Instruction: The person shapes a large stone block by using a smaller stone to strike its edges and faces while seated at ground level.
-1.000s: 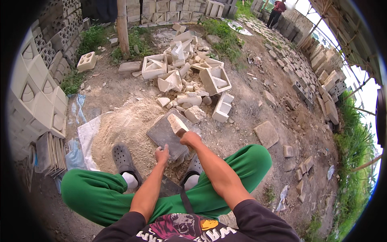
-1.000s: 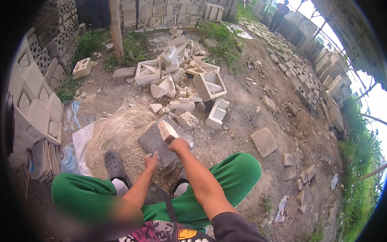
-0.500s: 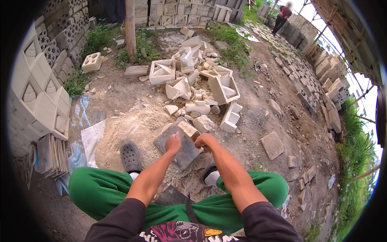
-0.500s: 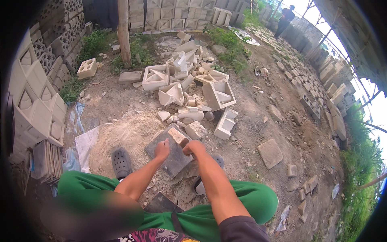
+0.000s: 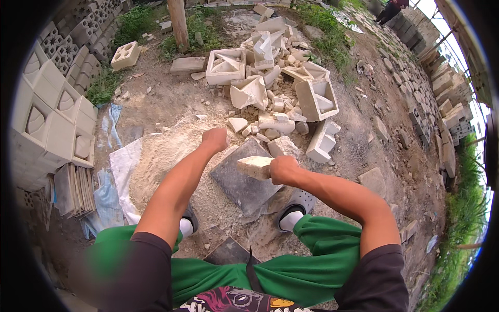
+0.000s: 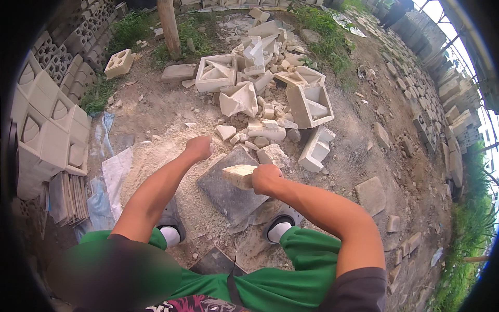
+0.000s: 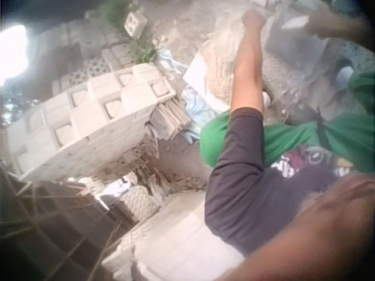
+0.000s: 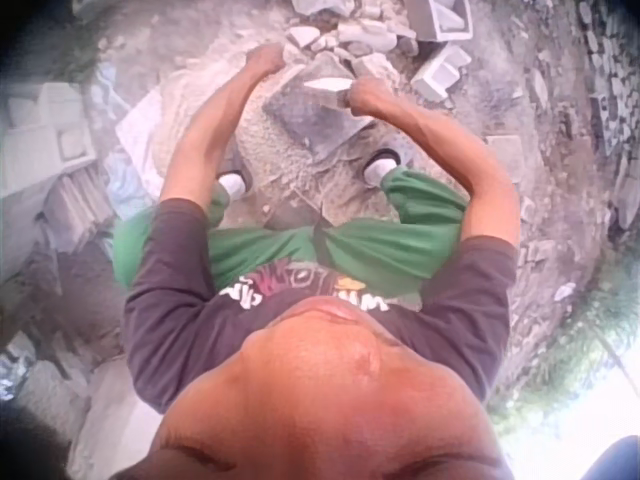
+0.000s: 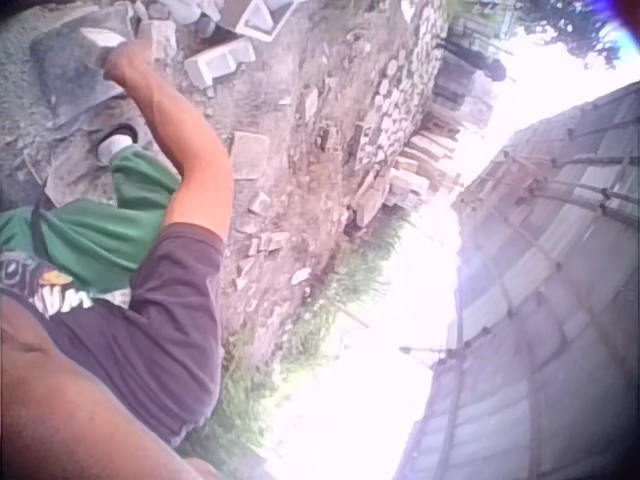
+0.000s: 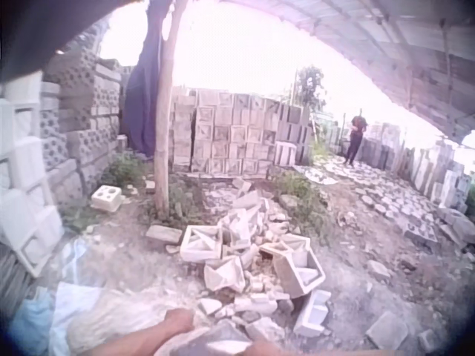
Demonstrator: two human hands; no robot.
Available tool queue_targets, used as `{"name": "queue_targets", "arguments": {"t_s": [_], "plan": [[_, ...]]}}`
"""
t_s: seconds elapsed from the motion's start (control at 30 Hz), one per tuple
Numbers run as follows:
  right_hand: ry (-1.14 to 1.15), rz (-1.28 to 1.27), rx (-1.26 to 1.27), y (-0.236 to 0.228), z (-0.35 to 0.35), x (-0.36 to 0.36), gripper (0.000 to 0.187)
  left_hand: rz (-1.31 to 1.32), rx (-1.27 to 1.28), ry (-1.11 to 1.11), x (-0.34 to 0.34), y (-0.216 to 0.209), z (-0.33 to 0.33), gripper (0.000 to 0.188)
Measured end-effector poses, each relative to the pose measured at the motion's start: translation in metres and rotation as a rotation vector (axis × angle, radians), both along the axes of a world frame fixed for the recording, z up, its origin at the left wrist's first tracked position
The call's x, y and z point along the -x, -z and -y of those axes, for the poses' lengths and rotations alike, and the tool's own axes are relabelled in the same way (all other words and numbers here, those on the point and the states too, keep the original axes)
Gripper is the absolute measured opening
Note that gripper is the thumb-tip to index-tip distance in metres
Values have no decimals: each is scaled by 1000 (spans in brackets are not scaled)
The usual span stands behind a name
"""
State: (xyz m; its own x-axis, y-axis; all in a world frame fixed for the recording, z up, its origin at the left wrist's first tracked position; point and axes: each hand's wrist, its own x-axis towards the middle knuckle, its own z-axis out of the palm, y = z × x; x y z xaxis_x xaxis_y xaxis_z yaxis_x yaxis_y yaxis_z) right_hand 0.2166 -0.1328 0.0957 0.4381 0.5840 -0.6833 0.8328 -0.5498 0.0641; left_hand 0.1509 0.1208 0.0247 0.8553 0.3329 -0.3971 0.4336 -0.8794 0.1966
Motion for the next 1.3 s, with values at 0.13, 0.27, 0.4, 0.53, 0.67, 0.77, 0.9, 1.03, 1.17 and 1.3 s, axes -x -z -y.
{"name": "queue_targets", "arguments": {"t_s": [0.13, 0.27, 0.4, 0.53, 0.67, 0.77, 0.9, 1.03, 1.17, 1.3], "plan": [[-16, 121, 53, 15, -3, 36, 27, -13, 14, -5, -18, 25, -3, 40], [-175, 74, 263, 17, -13, 44, 29, 64, 19, -44, -43, 49, 3, 48], [-256, 55, 309, 6, -30, 39, 22, 190, -90, -13, -67, 80, -1, 59], [-337, -39, 379, -2, -51, 36, 26, 379, -18, -76, -90, 105, -18, 65], [-230, 148, 381, -1, -43, 48, 33, 565, 278, -606, -144, 135, -23, 74], [-241, 161, 294, 2, -29, 49, 39, 573, 476, -965, -183, 161, -48, 85], [-198, 270, 317, 11, -22, 61, 44, 433, 985, -1082, -210, 164, -62, 94], [-184, 258, 317, 14, -25, 57, 41, 427, 1149, -1128, -207, 144, -77, 88], [-127, 181, 288, 7, -28, 44, 41, 272, 1402, -1054, -210, 134, -87, 77], [-90, 100, 318, 2, -32, 35, 41, 211, 1418, -1033, -208, 123, -88, 73]]}}
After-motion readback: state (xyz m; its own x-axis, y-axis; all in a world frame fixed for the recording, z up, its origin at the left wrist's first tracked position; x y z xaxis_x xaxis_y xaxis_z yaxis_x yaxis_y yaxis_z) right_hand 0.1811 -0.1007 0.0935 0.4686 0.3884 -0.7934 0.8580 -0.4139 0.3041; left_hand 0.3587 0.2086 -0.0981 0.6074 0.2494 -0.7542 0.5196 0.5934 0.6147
